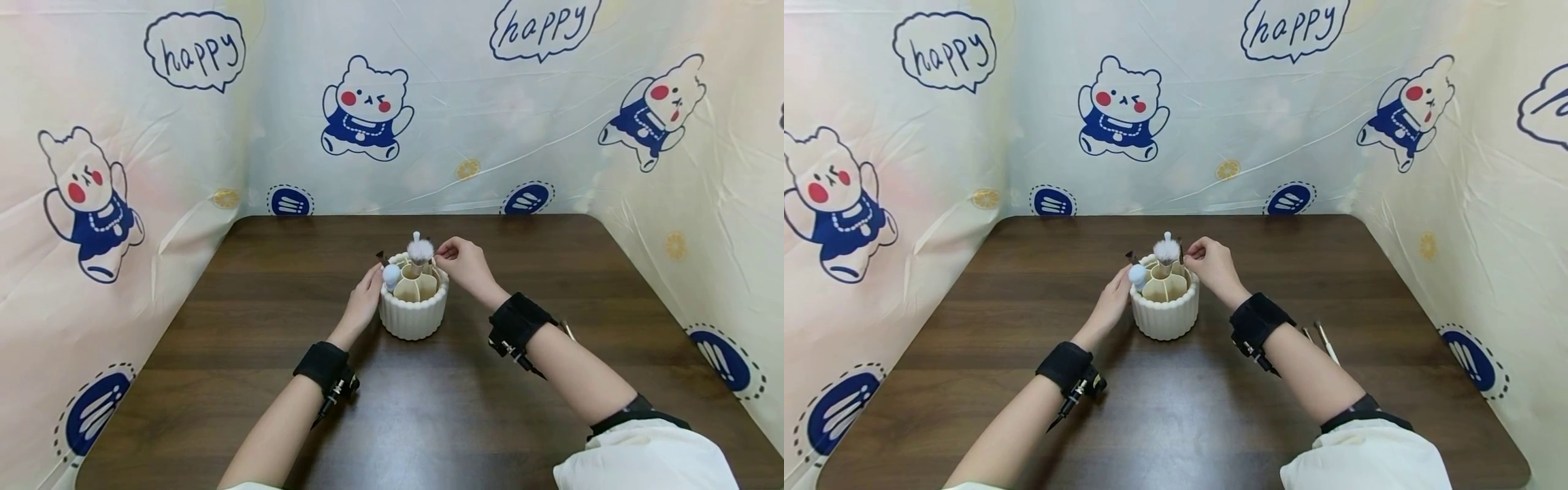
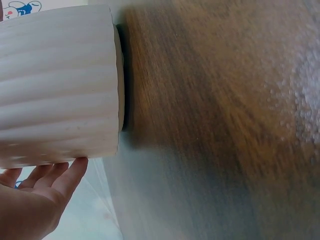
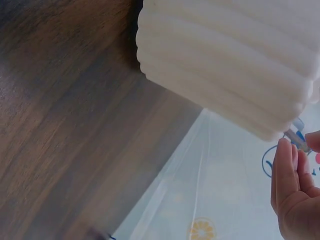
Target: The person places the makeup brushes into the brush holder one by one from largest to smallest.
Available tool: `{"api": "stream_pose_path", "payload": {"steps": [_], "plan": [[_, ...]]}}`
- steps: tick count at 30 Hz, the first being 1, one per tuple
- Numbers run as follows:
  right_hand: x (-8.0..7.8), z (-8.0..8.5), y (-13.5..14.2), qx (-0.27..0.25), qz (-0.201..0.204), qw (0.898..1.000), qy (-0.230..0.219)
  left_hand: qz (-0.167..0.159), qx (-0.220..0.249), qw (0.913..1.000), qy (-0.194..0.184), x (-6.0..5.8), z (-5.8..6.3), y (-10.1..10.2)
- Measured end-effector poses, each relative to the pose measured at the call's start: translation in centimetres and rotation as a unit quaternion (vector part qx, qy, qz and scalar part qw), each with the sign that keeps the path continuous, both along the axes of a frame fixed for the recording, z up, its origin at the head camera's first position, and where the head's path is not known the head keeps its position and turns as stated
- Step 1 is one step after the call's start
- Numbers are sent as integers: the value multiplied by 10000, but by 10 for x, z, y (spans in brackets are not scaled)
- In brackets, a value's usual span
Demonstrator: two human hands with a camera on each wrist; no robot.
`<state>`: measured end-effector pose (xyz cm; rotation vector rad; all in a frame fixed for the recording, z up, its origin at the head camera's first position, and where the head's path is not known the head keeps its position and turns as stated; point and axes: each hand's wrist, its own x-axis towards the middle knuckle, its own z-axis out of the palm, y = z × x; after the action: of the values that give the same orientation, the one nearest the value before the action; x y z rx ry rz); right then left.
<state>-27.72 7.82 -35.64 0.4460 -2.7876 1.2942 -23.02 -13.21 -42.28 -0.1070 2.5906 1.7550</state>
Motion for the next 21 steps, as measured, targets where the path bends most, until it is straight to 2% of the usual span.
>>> {"api": "stream_pose_path", "payload": {"steps": [10,21], "plan": [[-4,0,32,108,-323,9994,9,4,-9,10000,50,-1,0,1],[-7,-6,95,376,-874,9954,103,8,-14,10000,48,-1,-1,0]]}}
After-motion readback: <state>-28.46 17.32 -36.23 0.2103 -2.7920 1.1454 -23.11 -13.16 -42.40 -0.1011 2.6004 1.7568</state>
